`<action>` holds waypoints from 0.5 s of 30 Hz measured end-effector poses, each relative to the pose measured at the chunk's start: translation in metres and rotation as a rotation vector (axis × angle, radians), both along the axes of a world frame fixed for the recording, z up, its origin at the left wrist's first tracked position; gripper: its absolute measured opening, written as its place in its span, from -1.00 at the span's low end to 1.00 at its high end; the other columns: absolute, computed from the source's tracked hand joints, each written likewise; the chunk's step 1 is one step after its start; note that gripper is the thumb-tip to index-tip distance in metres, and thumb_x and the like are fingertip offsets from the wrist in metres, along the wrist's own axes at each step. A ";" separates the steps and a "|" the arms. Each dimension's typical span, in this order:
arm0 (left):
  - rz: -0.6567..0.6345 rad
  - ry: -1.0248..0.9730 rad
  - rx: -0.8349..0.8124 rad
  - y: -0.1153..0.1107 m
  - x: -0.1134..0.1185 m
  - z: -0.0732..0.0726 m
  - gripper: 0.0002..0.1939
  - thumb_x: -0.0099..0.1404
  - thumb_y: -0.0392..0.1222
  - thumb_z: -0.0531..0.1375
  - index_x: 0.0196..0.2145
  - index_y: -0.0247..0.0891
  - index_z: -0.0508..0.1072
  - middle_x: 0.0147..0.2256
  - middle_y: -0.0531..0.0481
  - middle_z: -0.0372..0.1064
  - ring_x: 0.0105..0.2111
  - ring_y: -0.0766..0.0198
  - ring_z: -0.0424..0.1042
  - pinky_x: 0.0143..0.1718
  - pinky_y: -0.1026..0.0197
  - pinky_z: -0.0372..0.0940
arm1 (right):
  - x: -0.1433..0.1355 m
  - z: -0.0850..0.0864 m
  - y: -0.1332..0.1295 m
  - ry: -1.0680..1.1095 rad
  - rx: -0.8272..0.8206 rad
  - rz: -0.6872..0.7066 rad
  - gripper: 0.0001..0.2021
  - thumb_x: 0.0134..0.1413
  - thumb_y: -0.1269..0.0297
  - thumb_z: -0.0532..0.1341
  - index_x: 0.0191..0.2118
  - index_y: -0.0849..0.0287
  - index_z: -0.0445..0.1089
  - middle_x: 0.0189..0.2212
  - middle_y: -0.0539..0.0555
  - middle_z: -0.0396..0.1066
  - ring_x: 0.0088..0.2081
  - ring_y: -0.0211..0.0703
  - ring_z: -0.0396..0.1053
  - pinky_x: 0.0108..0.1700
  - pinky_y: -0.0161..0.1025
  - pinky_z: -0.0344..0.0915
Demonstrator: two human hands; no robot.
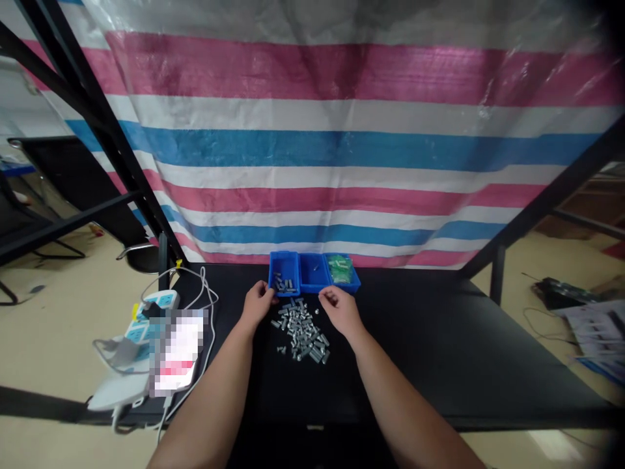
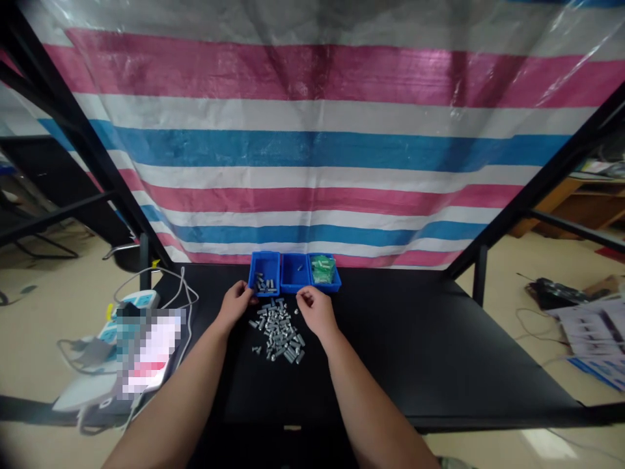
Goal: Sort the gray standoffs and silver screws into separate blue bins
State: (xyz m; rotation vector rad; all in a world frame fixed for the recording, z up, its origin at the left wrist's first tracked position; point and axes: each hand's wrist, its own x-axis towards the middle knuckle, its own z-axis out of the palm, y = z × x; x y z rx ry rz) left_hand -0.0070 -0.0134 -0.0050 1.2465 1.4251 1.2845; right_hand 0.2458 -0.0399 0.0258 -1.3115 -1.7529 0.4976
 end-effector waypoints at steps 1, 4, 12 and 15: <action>0.007 0.010 0.002 -0.001 0.000 0.001 -0.81 0.15 -0.12 0.18 -0.45 -0.23 0.22 -0.55 0.08 0.37 -0.47 0.19 0.54 -0.45 0.34 0.28 | 0.007 0.001 0.001 -0.076 0.044 -0.039 -0.83 0.21 0.25 0.15 -0.26 0.16 0.46 -0.43 0.05 0.48 -0.47 -0.19 0.41 -0.36 -0.26 0.38; 0.024 0.027 0.010 -0.002 0.002 0.002 -0.80 0.16 -0.11 0.18 -0.45 -0.22 0.21 -0.56 0.08 0.36 -0.48 0.19 0.54 -0.46 0.34 0.27 | 0.017 0.016 0.016 -0.218 0.100 -0.078 -0.84 0.16 0.36 0.15 -0.22 0.16 0.49 -0.33 0.10 0.51 -0.29 -0.07 0.45 -0.11 -0.12 0.39; -0.009 0.010 -0.034 -0.005 -0.002 0.007 -0.72 0.16 0.04 0.21 -0.38 -0.23 0.29 -0.56 0.07 0.39 -0.51 0.17 0.53 -0.46 0.31 0.27 | -0.011 0.070 0.094 -0.700 -0.108 -0.038 -0.80 0.13 0.46 0.24 -0.13 0.24 0.55 -0.14 0.27 0.55 0.00 0.17 0.41 0.08 0.07 0.31; -0.018 0.037 -0.049 -0.005 -0.006 0.006 -0.64 0.16 0.12 0.23 -0.35 -0.24 0.32 -0.52 0.05 0.41 -0.47 0.14 0.55 -0.43 0.29 0.28 | -0.034 0.078 0.112 -0.867 -0.264 -0.051 -0.85 0.18 0.36 0.30 -0.16 0.30 0.52 -0.11 0.25 0.53 0.02 0.10 0.43 0.09 0.10 0.32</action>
